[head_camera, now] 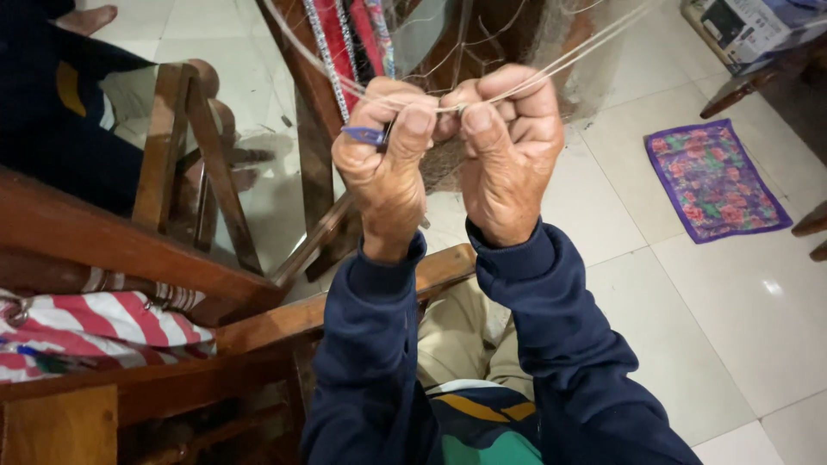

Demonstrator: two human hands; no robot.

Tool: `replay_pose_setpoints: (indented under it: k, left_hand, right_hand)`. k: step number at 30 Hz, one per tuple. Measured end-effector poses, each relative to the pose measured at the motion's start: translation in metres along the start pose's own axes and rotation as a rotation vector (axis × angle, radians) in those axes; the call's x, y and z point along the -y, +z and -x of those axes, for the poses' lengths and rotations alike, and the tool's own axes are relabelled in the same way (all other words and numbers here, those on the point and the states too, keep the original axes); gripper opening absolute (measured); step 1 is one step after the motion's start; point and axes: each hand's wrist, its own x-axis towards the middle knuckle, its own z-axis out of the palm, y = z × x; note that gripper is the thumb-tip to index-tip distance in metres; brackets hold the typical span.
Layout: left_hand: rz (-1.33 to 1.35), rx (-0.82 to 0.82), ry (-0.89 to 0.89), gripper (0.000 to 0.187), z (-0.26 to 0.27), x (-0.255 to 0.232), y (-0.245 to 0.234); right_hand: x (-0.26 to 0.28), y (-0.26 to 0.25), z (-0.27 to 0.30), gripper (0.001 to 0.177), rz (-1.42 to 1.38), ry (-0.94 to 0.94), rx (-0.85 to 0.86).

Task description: Repairing a fishing net by tying knots using a shuttle.

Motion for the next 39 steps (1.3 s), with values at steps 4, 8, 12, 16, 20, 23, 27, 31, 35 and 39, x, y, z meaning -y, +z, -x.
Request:
replay_pose_setpoints:
  k: [4, 8, 12, 16, 20, 23, 27, 31, 35, 39]
  left_hand:
    - [-0.025, 0.004, -0.037, 0.027, 0.005, -0.007, 0.002]
    - [-0.155, 0.01, 0.036, 0.028, 0.006, -0.01, 0.0]
    - [-0.181, 0.021, 0.074, 0.027, 0.002, -0.006, 0.0]
    - [-0.164, 0.035, 0.071, 0.025, -0.002, -0.008, 0.0]
    - [-0.147, 0.053, 0.107, 0.025, -0.004, -0.004, -0.004]
    - [-0.156, 0.049, 0.092, 0.026, -0.003, -0.005, -0.005]
    - [-0.187, 0.05, 0.081, 0.026, -0.004, -0.009, -0.003]
    - [-0.188, 0.085, 0.134, 0.03, -0.005, -0.004, -0.004]
    - [-0.224, 0.083, 0.12, 0.03, -0.003, 0.0, -0.005]
    - [-0.189, 0.078, 0.099, 0.027, 0.0, 0.005, -0.006]
  right_hand:
    - [0.002, 0.0, 0.003, 0.037, -0.106, 0.057, -0.022]
    - [0.007, 0.002, 0.002, 0.028, -0.065, 0.041, 0.012]
    - [0.012, -0.003, -0.003, 0.03, 0.024, 0.032, 0.059]
    - [0.015, -0.017, -0.003, 0.031, 0.049, 0.056, 0.064]
    - [0.019, -0.024, -0.005, 0.037, -0.007, 0.07, 0.099]
    - [0.022, -0.032, -0.018, 0.034, 0.016, 0.009, 0.09]
    - [0.031, -0.028, -0.032, 0.027, 0.083, -0.024, 0.0]
    - [0.039, -0.022, -0.038, 0.019, 0.176, -0.035, -0.024]
    - [0.039, -0.03, -0.035, 0.018, 0.191, -0.008, -0.029]
    - [0.036, -0.036, -0.027, 0.016, 0.089, 0.004, -0.012]
